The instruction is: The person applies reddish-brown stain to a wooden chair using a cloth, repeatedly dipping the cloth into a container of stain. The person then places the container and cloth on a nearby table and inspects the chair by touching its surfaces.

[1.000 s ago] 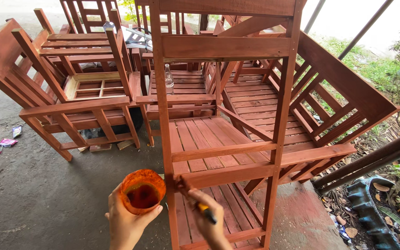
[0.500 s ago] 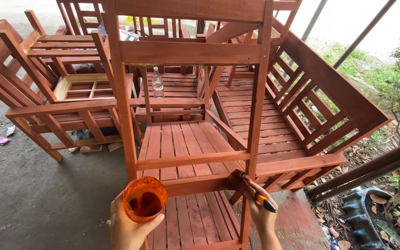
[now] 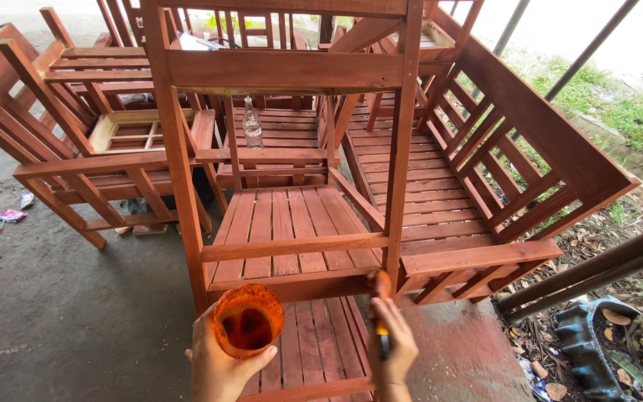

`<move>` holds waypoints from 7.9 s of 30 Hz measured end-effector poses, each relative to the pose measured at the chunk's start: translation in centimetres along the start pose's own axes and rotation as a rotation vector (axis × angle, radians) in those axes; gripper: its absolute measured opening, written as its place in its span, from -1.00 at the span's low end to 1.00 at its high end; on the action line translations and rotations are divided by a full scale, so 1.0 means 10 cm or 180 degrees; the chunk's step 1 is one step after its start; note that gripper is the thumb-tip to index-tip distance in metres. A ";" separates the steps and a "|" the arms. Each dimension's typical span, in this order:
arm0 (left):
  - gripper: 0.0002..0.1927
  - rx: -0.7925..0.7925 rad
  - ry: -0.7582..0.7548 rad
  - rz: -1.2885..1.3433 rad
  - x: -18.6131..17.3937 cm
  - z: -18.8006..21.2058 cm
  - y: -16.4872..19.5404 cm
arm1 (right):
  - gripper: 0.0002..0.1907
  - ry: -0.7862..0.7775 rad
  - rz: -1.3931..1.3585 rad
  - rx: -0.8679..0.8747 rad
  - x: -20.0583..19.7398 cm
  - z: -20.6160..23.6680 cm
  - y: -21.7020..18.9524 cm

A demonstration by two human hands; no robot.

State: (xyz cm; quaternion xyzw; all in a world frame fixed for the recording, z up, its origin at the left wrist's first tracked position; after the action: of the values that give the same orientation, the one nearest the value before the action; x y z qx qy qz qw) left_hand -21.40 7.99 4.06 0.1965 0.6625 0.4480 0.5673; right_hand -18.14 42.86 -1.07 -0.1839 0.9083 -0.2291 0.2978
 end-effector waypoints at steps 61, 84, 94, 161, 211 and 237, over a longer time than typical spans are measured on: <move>0.09 0.0477 -0.0008 -0.0030 -0.45 -0.08 0.06 | -0.67 -0.0516 -0.1754 -0.0731 0.56 0.19 -0.81; 0.23 0.0677 -0.0056 -0.0592 -0.27 -0.01 0.17 | -0.55 -0.1529 -0.3023 0.0233 -0.25 -0.56 -1.32; 0.23 0.0883 0.0000 -0.0893 -0.26 0.06 0.25 | -0.64 -0.2404 -0.2731 -0.0065 0.00 -0.53 -2.02; 0.36 -0.0109 0.0077 -0.1213 -0.36 -0.08 -0.57 | -0.71 0.0921 -0.0278 -0.0062 -0.27 0.03 0.80; 0.29 -0.0248 0.0130 -0.0933 -0.31 -0.13 -0.58 | -0.69 0.0271 -0.0372 0.0702 -0.34 -0.33 0.60; 0.22 0.0132 -0.0180 -0.0805 0.11 0.15 -0.23 | -0.52 -0.2032 0.0274 0.0356 -0.01 1.09 0.88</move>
State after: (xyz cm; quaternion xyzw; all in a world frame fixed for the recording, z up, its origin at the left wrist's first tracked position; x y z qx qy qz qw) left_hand -19.77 8.17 1.57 0.1356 0.6748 0.3534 0.6335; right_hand -13.01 46.84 -13.54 -0.1912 0.7620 -0.1965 0.5867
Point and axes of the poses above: each hand's wrist, its own z-axis away from the middle knuckle, its own x-axis out of the palm, y = z × x, the point moved 9 cm from there along -z, towards the middle knuckle, and after that the axes turned 14 degrees about -x, right-handed, at the moved point
